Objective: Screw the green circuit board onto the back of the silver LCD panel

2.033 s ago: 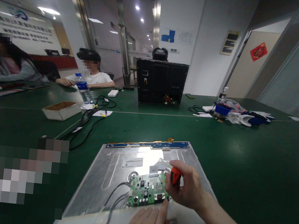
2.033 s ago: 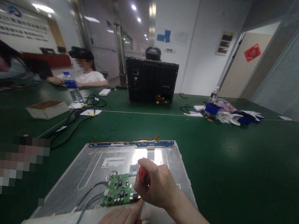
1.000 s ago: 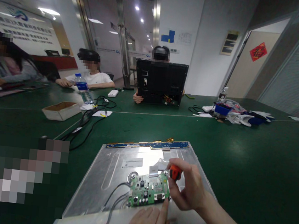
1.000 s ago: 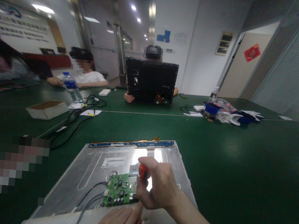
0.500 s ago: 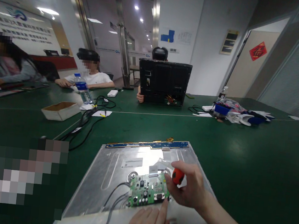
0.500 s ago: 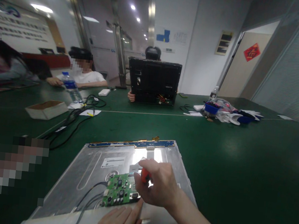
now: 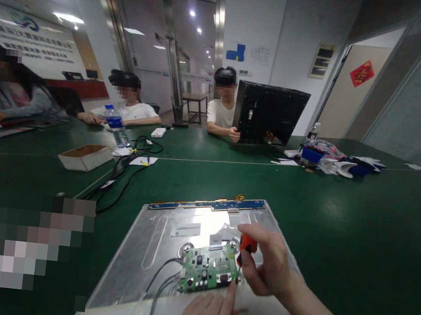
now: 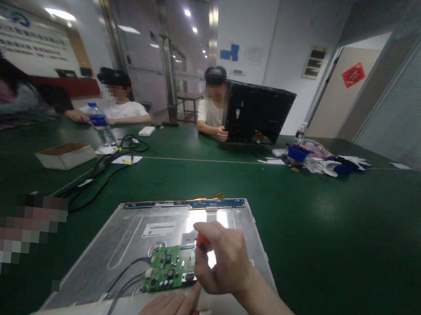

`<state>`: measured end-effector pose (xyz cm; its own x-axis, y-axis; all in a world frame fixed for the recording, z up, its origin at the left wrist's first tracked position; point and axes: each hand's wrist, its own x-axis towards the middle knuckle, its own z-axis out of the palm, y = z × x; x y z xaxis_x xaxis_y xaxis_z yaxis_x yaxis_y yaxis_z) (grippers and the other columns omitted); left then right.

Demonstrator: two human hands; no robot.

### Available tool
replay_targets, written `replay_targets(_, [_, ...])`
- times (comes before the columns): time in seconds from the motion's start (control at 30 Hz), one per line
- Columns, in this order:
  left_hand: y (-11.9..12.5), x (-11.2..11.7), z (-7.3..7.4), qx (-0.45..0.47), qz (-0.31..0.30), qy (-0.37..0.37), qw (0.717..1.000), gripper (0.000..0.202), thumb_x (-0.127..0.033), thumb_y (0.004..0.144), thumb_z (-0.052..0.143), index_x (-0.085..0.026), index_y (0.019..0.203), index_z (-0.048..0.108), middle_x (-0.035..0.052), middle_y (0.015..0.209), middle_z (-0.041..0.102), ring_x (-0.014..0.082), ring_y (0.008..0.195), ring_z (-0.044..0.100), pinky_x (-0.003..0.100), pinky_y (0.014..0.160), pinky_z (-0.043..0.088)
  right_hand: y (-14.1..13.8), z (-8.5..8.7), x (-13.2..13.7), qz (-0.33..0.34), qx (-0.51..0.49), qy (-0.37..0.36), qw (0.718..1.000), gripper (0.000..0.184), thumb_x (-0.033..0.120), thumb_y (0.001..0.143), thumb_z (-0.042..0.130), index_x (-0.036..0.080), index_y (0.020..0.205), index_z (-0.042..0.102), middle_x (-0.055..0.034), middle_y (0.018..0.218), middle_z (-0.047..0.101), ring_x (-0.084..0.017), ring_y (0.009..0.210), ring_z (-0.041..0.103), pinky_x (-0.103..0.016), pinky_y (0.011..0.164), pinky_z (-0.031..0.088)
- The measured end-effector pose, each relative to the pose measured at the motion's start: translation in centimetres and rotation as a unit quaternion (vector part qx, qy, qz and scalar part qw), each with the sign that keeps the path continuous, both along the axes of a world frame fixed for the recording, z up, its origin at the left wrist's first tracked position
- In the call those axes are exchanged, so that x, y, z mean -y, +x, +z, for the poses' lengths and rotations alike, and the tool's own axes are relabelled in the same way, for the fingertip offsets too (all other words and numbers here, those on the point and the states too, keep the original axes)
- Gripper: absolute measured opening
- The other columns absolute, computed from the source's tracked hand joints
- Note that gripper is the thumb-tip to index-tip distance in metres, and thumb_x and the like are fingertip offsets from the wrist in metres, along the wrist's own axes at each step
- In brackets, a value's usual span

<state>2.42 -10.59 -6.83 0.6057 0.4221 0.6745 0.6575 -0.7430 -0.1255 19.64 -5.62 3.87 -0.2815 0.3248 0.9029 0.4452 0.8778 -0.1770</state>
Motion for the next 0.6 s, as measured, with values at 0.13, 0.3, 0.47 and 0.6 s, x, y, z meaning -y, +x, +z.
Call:
replay_targets(0.13, [-0.15,0.09,-0.60,-0.006,0.005,0.000,1.000,0.037,-0.019,0.108,0.022,-0.009,0.111,0.058,0.0002,0.066,0.064,0.0136,0.051,0.065,0.026,0.050,0.049,-0.03,-0.42,-0.04,-0.026,-0.005,0.008,1.000,0.038,0.012,0.084,0.047,0.019,0.122,0.046,0.0041,0.067,0.058,-0.012,0.050,0.052,-0.023,0.046,0.043])
replay_targets(0.3, [-0.20,0.24,-0.64,-0.007,0.003,-0.012,1.000,0.036,-0.019,0.107,0.024,-0.007,0.113,0.057,0.0009,0.068,0.065,0.0146,0.053,0.065,0.027,0.052,0.051,0.00,-0.79,-0.18,-0.041,0.005,0.007,0.999,0.024,0.022,0.092,0.051,0.021,0.116,0.049,0.0045,0.065,0.060,-0.013,0.049,0.055,-0.024,0.046,0.043])
replay_targets(0.47, [-0.24,0.21,-0.65,-0.006,0.002,-0.017,1.000,0.036,-0.020,0.108,0.024,-0.007,0.114,0.057,0.0010,0.069,0.065,0.0148,0.054,0.066,0.028,0.052,0.051,0.23,-0.13,-0.04,-0.008,0.014,-0.002,1.000,0.031,0.021,0.091,0.044,0.018,0.122,0.048,0.0013,0.069,0.062,-0.014,0.052,0.057,-0.025,0.048,0.045])
replay_targets(0.6, [-0.24,0.23,-0.90,-0.006,0.000,-0.017,1.000,0.037,-0.020,0.108,0.023,-0.007,0.116,0.057,0.0016,0.070,0.066,0.0147,0.055,0.067,0.027,0.054,0.052,0.31,0.13,0.10,0.012,0.011,-0.014,1.000,0.041,0.013,0.085,0.041,0.015,0.125,0.047,-0.0017,0.075,0.063,-0.015,0.057,0.059,-0.026,0.050,0.047])
